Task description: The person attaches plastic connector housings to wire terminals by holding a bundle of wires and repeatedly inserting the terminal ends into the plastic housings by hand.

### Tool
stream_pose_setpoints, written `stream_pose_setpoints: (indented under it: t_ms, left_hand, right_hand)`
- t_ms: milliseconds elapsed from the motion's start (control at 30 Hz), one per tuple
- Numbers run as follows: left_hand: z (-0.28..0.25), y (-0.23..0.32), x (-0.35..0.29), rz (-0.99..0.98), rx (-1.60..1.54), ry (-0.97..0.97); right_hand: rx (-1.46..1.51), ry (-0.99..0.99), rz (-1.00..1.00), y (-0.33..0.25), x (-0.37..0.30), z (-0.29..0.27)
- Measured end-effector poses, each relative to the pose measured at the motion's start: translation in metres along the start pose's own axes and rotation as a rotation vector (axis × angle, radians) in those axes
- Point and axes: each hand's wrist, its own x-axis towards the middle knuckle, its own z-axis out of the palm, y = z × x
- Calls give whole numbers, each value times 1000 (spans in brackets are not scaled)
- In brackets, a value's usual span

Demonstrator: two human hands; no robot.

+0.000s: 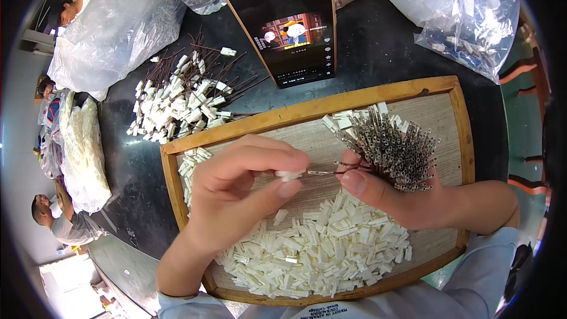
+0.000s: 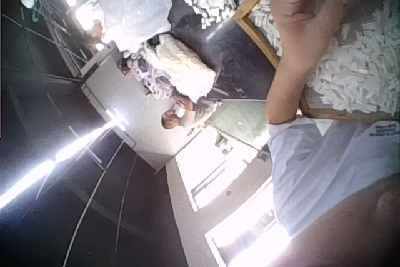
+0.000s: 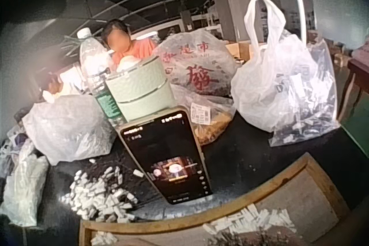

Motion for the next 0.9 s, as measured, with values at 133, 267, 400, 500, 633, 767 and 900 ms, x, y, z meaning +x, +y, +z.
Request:
stream_pose_setpoints:
  t_ms: [133, 267, 400, 500, 633, 767, 900]
  left_hand:
    - [0, 7, -5, -109, -389, 70]
    - [2, 5, -5, -86, -372, 21]
    - [5, 5, -5, -91, -228, -25]
    - [7, 5, -6, -119, -160, -44]
    - [4, 8, -4, -75, 65, -123]
    - [6, 9, -5, -103, 95, -35]
    - [0, 17, 2, 178, 476, -24]
  right_hand:
    - [105, -59, 33, 5, -1, -2]
    - [74, -85, 33, 3, -1, -3]
    - [-34, -129, 38, 1, 3, -6]
    - [-187, -196, -25, 3, 6, -7]
    - [-56, -149, -15, 0, 3, -2]
    - [-93, -202, -61, 7, 4, -5]
    - [-178, -232, -256, 5, 8, -1]
